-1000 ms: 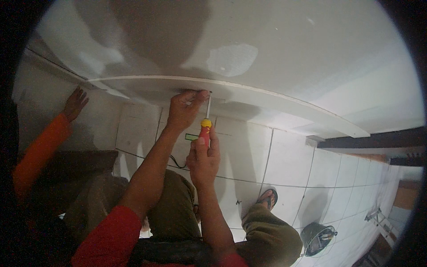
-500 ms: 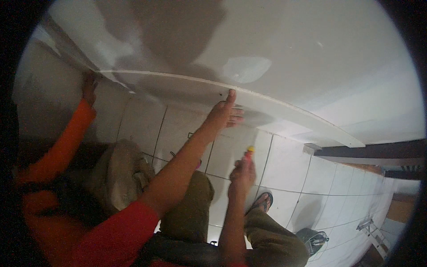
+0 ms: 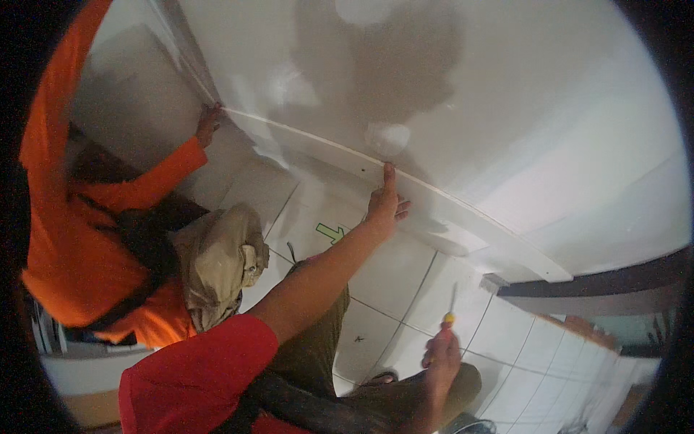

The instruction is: The person holds a piece of white wall trim against a wall and secures it using a screwdriver to tighten a screw.

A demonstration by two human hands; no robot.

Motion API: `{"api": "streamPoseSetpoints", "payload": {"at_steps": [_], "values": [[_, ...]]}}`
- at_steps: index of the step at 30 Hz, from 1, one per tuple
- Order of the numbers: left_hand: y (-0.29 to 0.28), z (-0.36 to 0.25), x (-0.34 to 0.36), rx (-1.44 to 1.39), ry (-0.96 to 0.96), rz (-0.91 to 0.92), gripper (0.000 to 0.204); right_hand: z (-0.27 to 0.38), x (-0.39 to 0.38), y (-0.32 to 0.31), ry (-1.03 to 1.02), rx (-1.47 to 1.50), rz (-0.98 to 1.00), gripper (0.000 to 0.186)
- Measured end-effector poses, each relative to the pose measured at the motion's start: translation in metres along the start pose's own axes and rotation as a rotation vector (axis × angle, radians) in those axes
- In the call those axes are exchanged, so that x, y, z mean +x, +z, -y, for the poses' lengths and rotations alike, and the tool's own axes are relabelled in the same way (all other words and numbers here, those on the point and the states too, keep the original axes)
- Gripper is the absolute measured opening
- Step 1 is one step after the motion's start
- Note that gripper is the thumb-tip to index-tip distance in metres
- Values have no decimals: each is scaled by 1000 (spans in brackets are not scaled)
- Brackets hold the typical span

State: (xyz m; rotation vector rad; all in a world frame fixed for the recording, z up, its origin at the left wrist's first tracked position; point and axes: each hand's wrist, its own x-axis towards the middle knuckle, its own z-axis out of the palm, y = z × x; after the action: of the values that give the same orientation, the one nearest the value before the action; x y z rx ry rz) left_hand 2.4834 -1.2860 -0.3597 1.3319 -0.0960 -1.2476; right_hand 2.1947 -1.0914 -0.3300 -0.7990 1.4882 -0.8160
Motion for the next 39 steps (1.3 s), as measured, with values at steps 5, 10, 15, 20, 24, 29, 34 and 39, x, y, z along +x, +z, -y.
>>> {"api": "streamPoseSetpoints", "payload": {"at_steps": [5, 10, 15, 20, 24, 29, 34, 39], "values": [[12, 0, -4, 18, 32, 27, 115, -2, 44, -7, -11, 64, 193, 33], [-12, -13, -11, 331, -6, -54, 112, -20, 79, -3, -40, -19, 268, 45], [16, -20, -30, 388, 24, -74, 113, -18, 79, 11, 135, 9, 365, 34], [5, -12, -22, 462, 109, -197, 114, -31, 57, 44, 67, -36, 511, 40], [9, -5, -21, 439, 151, -186, 117, -16, 55, 47, 40, -157, 506, 43], [-20, -23, -20, 532, 155, -188, 117, -4, 65, 51, 89, -130, 463, 37], [-74, -134, -55, 1215, -38, 226, 109, 6, 104, 34, 111, 376, 352, 26], [-151, -117, -64, 1395, 322, 57, 70, 2, 107, 36, 61, 389, 437, 19]]}}
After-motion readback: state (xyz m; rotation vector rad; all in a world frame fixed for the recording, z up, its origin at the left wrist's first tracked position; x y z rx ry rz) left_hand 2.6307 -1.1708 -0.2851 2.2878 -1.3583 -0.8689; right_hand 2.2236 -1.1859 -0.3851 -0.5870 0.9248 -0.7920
